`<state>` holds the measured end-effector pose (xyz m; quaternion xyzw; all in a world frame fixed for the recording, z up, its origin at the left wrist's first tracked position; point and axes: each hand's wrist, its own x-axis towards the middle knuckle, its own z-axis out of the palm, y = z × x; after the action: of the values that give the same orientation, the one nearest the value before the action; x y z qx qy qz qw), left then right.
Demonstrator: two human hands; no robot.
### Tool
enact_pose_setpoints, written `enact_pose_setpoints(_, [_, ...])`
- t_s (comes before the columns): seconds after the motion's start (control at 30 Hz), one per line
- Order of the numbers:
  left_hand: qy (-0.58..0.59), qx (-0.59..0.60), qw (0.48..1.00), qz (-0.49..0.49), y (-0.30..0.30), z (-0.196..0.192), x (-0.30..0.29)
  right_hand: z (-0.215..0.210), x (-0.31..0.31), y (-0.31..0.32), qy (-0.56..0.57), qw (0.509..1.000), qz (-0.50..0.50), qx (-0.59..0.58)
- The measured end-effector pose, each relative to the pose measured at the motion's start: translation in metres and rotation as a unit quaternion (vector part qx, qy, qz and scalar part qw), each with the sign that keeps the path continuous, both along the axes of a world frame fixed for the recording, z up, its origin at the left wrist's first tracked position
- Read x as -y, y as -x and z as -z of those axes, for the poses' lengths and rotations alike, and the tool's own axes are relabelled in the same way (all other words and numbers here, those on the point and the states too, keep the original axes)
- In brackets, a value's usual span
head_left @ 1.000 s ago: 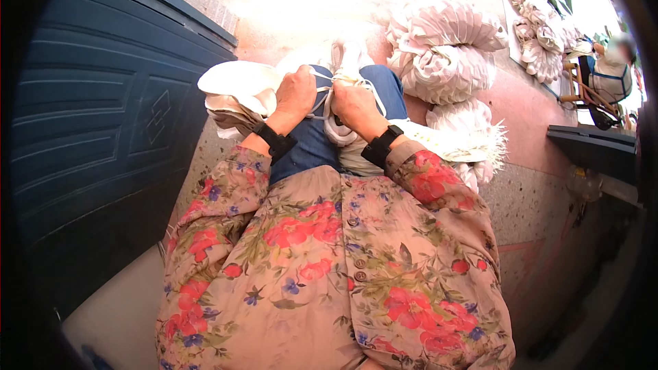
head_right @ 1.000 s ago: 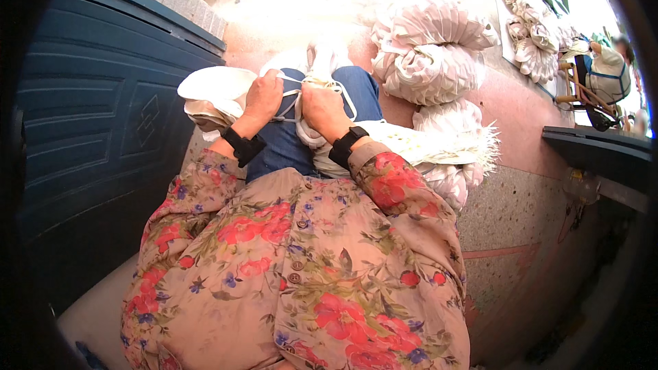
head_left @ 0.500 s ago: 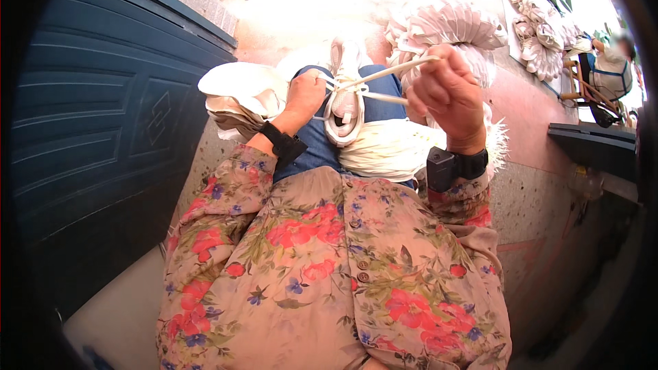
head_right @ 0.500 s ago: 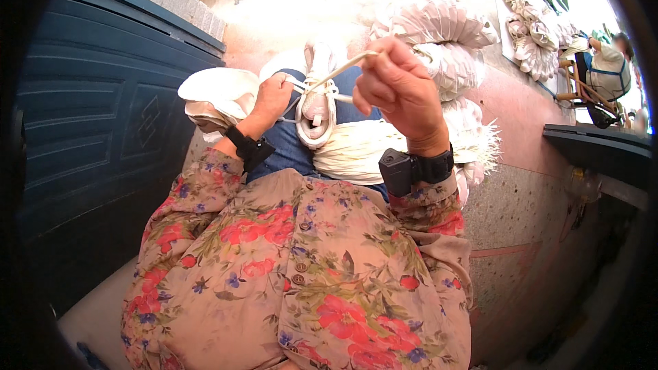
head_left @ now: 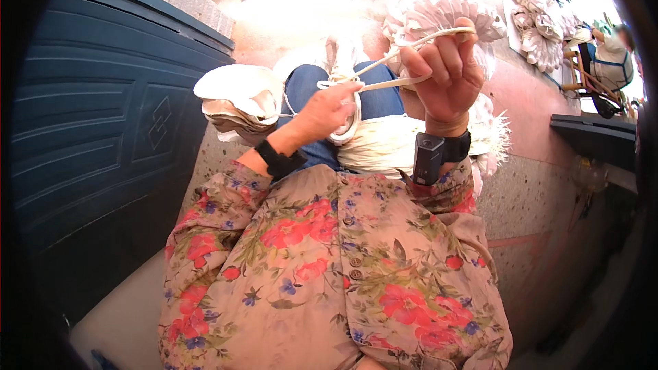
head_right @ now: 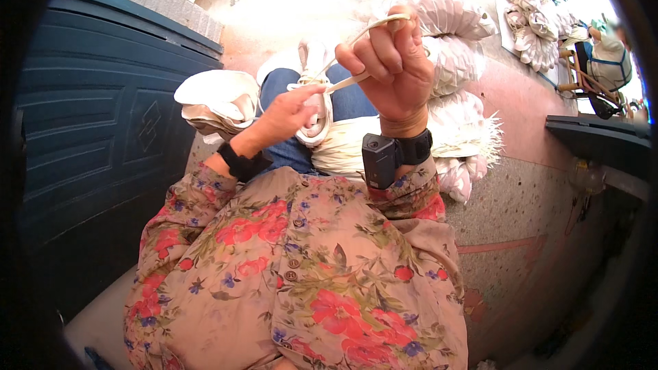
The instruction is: The recorder is tying white shoe laces through components or onto bundles.
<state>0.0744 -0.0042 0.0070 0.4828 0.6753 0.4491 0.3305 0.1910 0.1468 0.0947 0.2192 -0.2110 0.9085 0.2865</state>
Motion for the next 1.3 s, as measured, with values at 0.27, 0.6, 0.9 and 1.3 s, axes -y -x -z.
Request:
enact_pose_setpoints(0.27, [-0.010, 0.069, 0.994, 0.082, -0.010, -0.010, -0.005, -0.009, -0.011, -0.010, -0.177, 0.896, 0.256, 0.318])
enact_pose_setpoints(0.6, [-0.089, 0.444, 0.863, -0.225, 0.118, -0.056, 0.035, 0.023, -0.071, -0.062, 0.065, 0.944, 0.203, 0.250])
enact_pose_setpoints(0.9, [0.065, -0.259, 0.947, -0.176, 0.107, -0.003, 0.034, 0.105, 0.018, -0.012, -0.403, 0.692, 0.173, 0.573])
enact_pose_setpoints(1.3, [0.196, -0.065, 0.973, -0.107, 0.051, 0.037, 0.033, 0.154, 0.045, -0.005, -0.656, 0.408, 0.285, 0.567])
